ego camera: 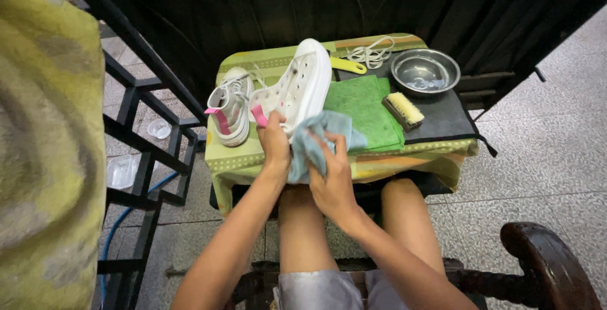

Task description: The person scrubs a white sneaker with a brush and wipes it with a cloth. They repeatedly scrub the sole and upper parts of the shoe, then wipe the surface with a cloth. The process is repeated several times on the same shoe.

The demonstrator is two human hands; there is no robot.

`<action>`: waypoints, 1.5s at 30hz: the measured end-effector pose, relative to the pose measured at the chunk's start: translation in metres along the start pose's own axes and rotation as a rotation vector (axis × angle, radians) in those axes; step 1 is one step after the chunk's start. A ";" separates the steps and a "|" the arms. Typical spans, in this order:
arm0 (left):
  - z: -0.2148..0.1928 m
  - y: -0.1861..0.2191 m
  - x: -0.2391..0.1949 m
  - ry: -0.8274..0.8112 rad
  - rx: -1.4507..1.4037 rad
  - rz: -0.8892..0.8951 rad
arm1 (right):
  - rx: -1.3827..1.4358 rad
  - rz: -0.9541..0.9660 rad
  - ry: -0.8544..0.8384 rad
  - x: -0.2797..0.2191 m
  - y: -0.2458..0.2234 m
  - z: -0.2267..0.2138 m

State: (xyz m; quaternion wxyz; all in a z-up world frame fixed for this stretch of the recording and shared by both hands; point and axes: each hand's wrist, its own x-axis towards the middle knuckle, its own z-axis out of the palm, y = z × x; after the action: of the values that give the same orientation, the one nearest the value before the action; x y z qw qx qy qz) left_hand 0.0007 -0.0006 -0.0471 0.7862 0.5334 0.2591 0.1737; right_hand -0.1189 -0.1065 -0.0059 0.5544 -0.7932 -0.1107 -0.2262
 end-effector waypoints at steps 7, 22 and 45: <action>0.005 -0.021 0.024 -0.049 -0.028 0.054 | -0.026 -0.193 0.135 0.033 0.039 0.001; 0.010 0.009 -0.016 -0.134 0.098 0.012 | 0.001 -0.205 -0.116 0.045 0.044 -0.021; 0.008 -0.014 -0.022 -0.160 -0.040 -0.029 | -0.144 -0.349 0.210 0.137 0.088 -0.059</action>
State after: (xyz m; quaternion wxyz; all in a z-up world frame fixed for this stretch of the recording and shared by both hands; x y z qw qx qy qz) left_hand -0.0124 -0.0240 -0.0529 0.8173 0.5259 0.1998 0.1242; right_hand 0.0250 -0.2033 0.0035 0.4572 -0.7716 -0.1717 -0.4075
